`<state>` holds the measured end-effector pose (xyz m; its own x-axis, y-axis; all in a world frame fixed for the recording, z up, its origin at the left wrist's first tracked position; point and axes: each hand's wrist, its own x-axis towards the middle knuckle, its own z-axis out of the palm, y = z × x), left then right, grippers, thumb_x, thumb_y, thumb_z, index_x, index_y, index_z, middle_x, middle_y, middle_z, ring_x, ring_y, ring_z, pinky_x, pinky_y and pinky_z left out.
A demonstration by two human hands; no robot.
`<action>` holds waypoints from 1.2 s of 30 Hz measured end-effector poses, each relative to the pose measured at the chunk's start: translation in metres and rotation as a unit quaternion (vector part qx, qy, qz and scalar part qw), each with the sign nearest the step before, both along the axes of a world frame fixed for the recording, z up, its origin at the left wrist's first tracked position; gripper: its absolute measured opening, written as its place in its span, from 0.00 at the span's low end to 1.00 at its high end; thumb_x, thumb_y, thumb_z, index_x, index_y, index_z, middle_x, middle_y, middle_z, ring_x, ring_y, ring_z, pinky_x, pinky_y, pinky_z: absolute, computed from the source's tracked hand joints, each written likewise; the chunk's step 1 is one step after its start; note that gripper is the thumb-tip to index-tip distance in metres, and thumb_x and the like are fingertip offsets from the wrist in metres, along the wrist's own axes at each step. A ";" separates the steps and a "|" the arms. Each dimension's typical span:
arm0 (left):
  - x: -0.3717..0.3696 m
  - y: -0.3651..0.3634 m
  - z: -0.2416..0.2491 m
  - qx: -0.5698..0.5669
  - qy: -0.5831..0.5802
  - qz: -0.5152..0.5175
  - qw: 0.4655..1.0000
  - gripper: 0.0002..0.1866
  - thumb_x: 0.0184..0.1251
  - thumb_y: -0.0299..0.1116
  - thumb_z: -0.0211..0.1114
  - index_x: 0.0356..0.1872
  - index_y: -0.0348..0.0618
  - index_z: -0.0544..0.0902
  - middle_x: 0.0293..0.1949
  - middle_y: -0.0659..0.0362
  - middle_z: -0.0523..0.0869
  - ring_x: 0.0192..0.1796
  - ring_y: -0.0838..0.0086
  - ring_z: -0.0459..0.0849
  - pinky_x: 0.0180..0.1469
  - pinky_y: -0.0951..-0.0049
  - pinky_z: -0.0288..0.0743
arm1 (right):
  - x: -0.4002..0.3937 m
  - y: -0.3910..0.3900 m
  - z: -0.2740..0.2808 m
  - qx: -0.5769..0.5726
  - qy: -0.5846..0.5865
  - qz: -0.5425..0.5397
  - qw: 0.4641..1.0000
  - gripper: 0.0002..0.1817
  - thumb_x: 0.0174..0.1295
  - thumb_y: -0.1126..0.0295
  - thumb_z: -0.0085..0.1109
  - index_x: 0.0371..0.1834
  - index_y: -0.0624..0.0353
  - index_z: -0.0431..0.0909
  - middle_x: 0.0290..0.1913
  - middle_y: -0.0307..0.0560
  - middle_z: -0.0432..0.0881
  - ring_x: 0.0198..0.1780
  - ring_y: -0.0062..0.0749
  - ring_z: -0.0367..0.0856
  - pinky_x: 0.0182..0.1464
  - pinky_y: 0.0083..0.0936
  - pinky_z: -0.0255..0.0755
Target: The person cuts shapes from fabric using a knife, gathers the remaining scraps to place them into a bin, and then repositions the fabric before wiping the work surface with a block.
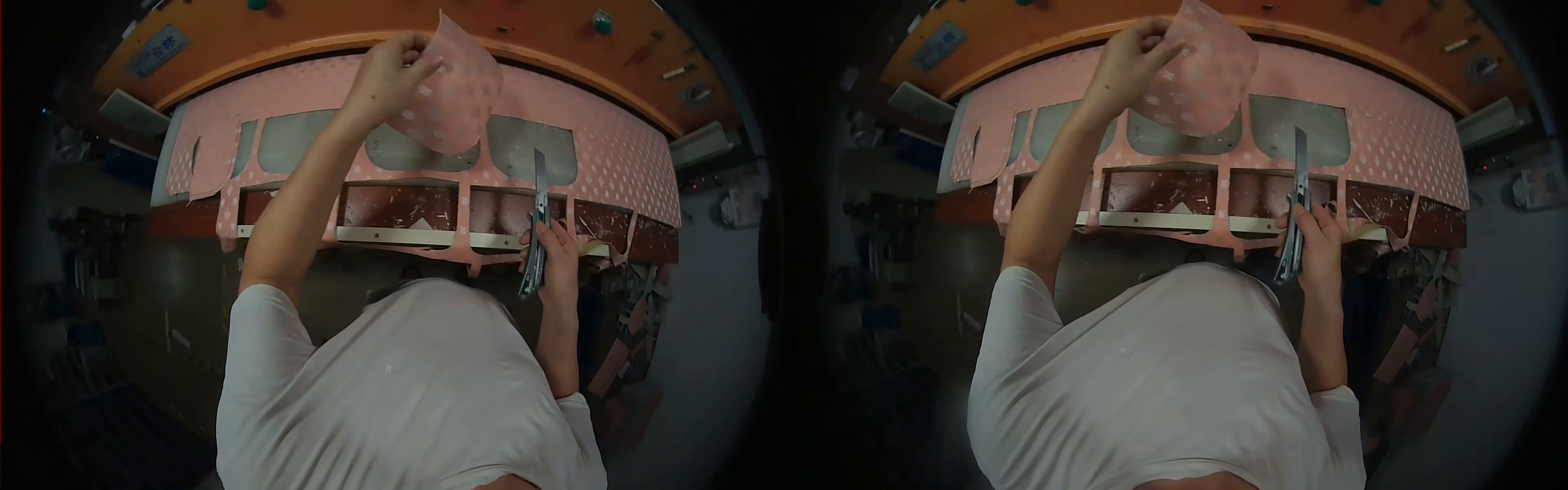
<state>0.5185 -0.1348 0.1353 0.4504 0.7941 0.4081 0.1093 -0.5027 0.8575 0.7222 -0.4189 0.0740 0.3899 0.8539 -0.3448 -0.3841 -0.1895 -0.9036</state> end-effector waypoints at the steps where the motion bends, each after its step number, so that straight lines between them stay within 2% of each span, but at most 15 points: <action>1: -0.016 -0.004 -0.001 -0.001 0.050 0.014 0.999 0.14 0.70 0.35 0.67 0.50 0.36 0.84 0.36 0.52 0.90 0.36 0.69 0.88 0.38 0.67 0.81 | -0.001 0.000 -0.005 0.002 -0.008 0.008 1.000 0.10 0.75 0.65 0.55 0.48 0.60 0.78 0.31 0.41 0.84 0.24 0.19 0.81 0.22 0.19 0.77; 7: -0.088 -0.004 0.005 -0.046 0.183 0.042 0.981 0.16 0.70 0.34 0.69 0.54 0.37 0.83 0.40 0.56 0.88 0.43 0.73 0.87 0.47 0.69 0.79 | -0.001 0.008 -0.025 0.005 -0.010 0.057 0.998 0.10 0.76 0.65 0.54 0.50 0.59 0.76 0.31 0.41 0.83 0.24 0.19 0.81 0.20 0.18 0.77; 9: -0.132 0.006 0.009 0.007 0.159 0.099 0.982 0.18 0.69 0.35 0.69 0.54 0.35 0.83 0.40 0.51 0.91 0.40 0.68 0.89 0.42 0.67 0.81 | -0.003 0.012 -0.020 0.009 -0.006 0.065 0.998 0.10 0.76 0.65 0.54 0.50 0.59 0.76 0.31 0.41 0.83 0.24 0.19 0.81 0.20 0.17 0.77; 11: -0.189 0.025 0.008 -0.009 0.134 0.141 0.981 0.19 0.69 0.35 0.69 0.56 0.34 0.82 0.41 0.52 0.91 0.41 0.69 0.89 0.43 0.68 0.81 | -0.005 0.013 -0.017 0.013 -0.006 0.067 0.998 0.10 0.76 0.65 0.54 0.50 0.60 0.76 0.31 0.42 0.83 0.24 0.19 0.81 0.21 0.17 0.76; 13: -0.253 0.049 0.009 -0.030 0.184 0.207 0.960 0.21 0.70 0.35 0.70 0.62 0.43 0.81 0.40 0.54 0.89 0.45 0.75 0.87 0.46 0.73 0.78 | -0.006 0.013 -0.015 0.013 -0.017 0.063 0.998 0.11 0.76 0.65 0.54 0.51 0.61 0.77 0.31 0.42 0.83 0.24 0.19 0.81 0.21 0.17 0.76; 15: -0.315 0.063 -0.001 0.006 0.363 0.306 0.880 0.23 0.70 0.41 0.70 0.62 0.45 0.81 0.46 0.51 0.88 0.47 0.67 0.88 0.50 0.69 0.79 | -0.005 0.013 -0.014 0.011 -0.028 0.062 0.998 0.11 0.76 0.65 0.53 0.52 0.61 0.77 0.31 0.42 0.83 0.24 0.19 0.81 0.21 0.17 0.77; 17: -0.349 0.059 -0.036 0.105 0.540 0.484 0.680 0.25 0.68 0.49 0.68 0.62 0.48 0.82 0.54 0.48 0.85 0.54 0.56 0.86 0.57 0.58 0.77 | -0.004 0.012 -0.014 0.008 -0.037 0.065 0.997 0.12 0.76 0.65 0.53 0.52 0.62 0.77 0.31 0.42 0.83 0.24 0.19 0.81 0.21 0.17 0.77; 20: -0.363 0.049 -0.078 0.114 0.521 0.442 0.722 0.26 0.67 0.53 0.66 0.62 0.54 0.82 0.62 0.51 0.80 0.65 0.51 0.76 0.63 0.45 0.68 | 0.002 0.008 -0.018 0.010 -0.041 0.058 0.997 0.12 0.76 0.65 0.53 0.52 0.62 0.77 0.31 0.42 0.83 0.24 0.19 0.81 0.22 0.17 0.77; 23: -0.327 0.023 -0.094 0.064 0.517 0.348 0.779 0.25 0.66 0.54 0.66 0.60 0.55 0.83 0.61 0.54 0.82 0.65 0.51 0.77 0.64 0.42 0.66 | 0.004 0.008 -0.008 -0.013 -0.062 0.049 0.997 0.12 0.77 0.65 0.52 0.53 0.62 0.77 0.31 0.42 0.83 0.24 0.19 0.80 0.22 0.18 0.77; 26: -0.318 0.011 -0.111 0.112 0.485 0.389 0.775 0.23 0.68 0.54 0.64 0.58 0.54 0.82 0.61 0.54 0.81 0.67 0.55 0.75 0.64 0.41 0.65 | 0.016 0.009 0.002 -0.017 -0.077 0.060 0.995 0.13 0.77 0.65 0.52 0.53 0.62 0.78 0.32 0.42 0.83 0.25 0.18 0.80 0.22 0.17 0.76; 28: -0.314 0.011 -0.103 0.056 0.534 0.388 0.749 0.23 0.70 0.54 0.62 0.60 0.55 0.82 0.64 0.53 0.80 0.69 0.56 0.74 0.64 0.40 0.64 | 0.027 0.012 0.008 -0.017 -0.067 0.057 0.996 0.13 0.77 0.65 0.52 0.54 0.62 0.78 0.32 0.42 0.83 0.25 0.18 0.79 0.23 0.18 0.76; 30: -0.321 0.017 -0.127 0.175 0.540 0.433 0.700 0.22 0.72 0.50 0.62 0.61 0.52 0.82 0.64 0.51 0.79 0.67 0.54 0.76 0.63 0.36 0.66 | 0.041 0.016 0.014 -0.015 -0.060 0.041 0.997 0.13 0.76 0.66 0.53 0.55 0.62 0.78 0.32 0.41 0.83 0.26 0.18 0.79 0.24 0.18 0.76; 32: -0.301 0.027 -0.124 0.153 0.465 0.411 0.769 0.19 0.73 0.45 0.63 0.55 0.44 0.85 0.57 0.50 0.83 0.63 0.53 0.79 0.61 0.46 0.71 | 0.061 0.017 0.018 -0.003 -0.056 0.032 0.998 0.14 0.76 0.66 0.53 0.56 0.63 0.78 0.32 0.41 0.83 0.27 0.18 0.80 0.26 0.18 0.76; 35: -0.197 0.011 -0.094 0.107 0.376 0.311 0.866 0.15 0.72 0.40 0.64 0.47 0.38 0.87 0.50 0.50 0.86 0.56 0.54 0.83 0.58 0.57 0.75 | 0.103 0.009 0.016 0.022 -0.041 0.019 0.999 0.15 0.76 0.67 0.53 0.59 0.63 0.78 0.33 0.41 0.84 0.29 0.19 0.80 0.28 0.18 0.77; 36: -0.143 0.001 -0.083 0.109 0.327 0.282 0.895 0.11 0.69 0.35 0.68 0.41 0.36 0.88 0.43 0.50 0.87 0.50 0.55 0.84 0.56 0.62 0.76 | 0.119 0.006 0.018 0.023 -0.039 0.014 0.999 0.16 0.76 0.67 0.53 0.60 0.63 0.78 0.33 0.41 0.84 0.29 0.19 0.80 0.28 0.18 0.77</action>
<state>0.3750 -0.1338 0.0528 0.2017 0.9045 0.3759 0.8413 -0.3565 0.4064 0.8417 -0.4127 0.0917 0.3907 0.8788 -0.2741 -0.3070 -0.1563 -0.9388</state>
